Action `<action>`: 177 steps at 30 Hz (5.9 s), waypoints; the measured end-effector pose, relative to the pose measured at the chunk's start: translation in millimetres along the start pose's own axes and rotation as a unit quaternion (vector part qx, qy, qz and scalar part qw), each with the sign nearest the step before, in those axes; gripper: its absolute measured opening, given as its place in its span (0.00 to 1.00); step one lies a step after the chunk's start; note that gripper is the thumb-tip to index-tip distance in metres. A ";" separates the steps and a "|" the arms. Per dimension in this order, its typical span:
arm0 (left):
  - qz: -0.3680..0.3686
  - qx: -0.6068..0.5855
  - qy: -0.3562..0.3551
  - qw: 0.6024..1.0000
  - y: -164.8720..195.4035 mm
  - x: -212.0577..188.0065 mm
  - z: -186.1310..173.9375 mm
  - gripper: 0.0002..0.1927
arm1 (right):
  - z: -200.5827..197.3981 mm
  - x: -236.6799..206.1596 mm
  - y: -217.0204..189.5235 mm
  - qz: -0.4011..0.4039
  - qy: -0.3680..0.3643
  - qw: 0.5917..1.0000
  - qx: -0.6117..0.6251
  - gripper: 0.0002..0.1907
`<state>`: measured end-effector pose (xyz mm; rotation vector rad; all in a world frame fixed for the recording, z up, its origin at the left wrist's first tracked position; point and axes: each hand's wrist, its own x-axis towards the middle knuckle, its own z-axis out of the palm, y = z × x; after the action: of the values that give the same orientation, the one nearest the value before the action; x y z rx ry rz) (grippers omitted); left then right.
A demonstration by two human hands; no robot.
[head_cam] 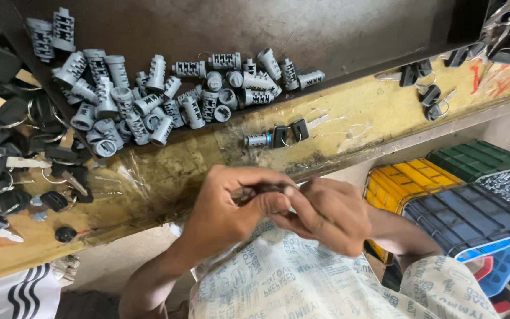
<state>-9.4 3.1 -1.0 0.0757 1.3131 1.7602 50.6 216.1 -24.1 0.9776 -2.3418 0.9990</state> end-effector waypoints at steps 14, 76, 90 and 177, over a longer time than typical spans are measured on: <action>0.274 0.030 0.199 0.941 -24.4 -6.1 13.2 0.12 | -40.6 75.9 26.8 0.232 -0.240 0.933 -0.133 0.20; 0.377 0.251 0.162 0.877 1.6 4.8 9.6 0.09 | -0.3 53.2 -44.3 0.364 0.083 0.928 0.006 0.09; 0.195 0.052 0.173 0.964 -22.2 -17.5 -2.7 0.22 | -15.1 67.2 7.4 0.185 -0.104 0.971 0.106 0.23; 0.245 0.411 0.527 0.702 -25.7 -35.1 -34.8 0.17 | -59.1 107.7 176.5 0.384 -0.070 0.869 -0.304 0.21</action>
<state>8.5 -45.7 -20.9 -0.1298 3.1286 1.4245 -145.9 300.4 -1.6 -0.1649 -2.9407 0.3285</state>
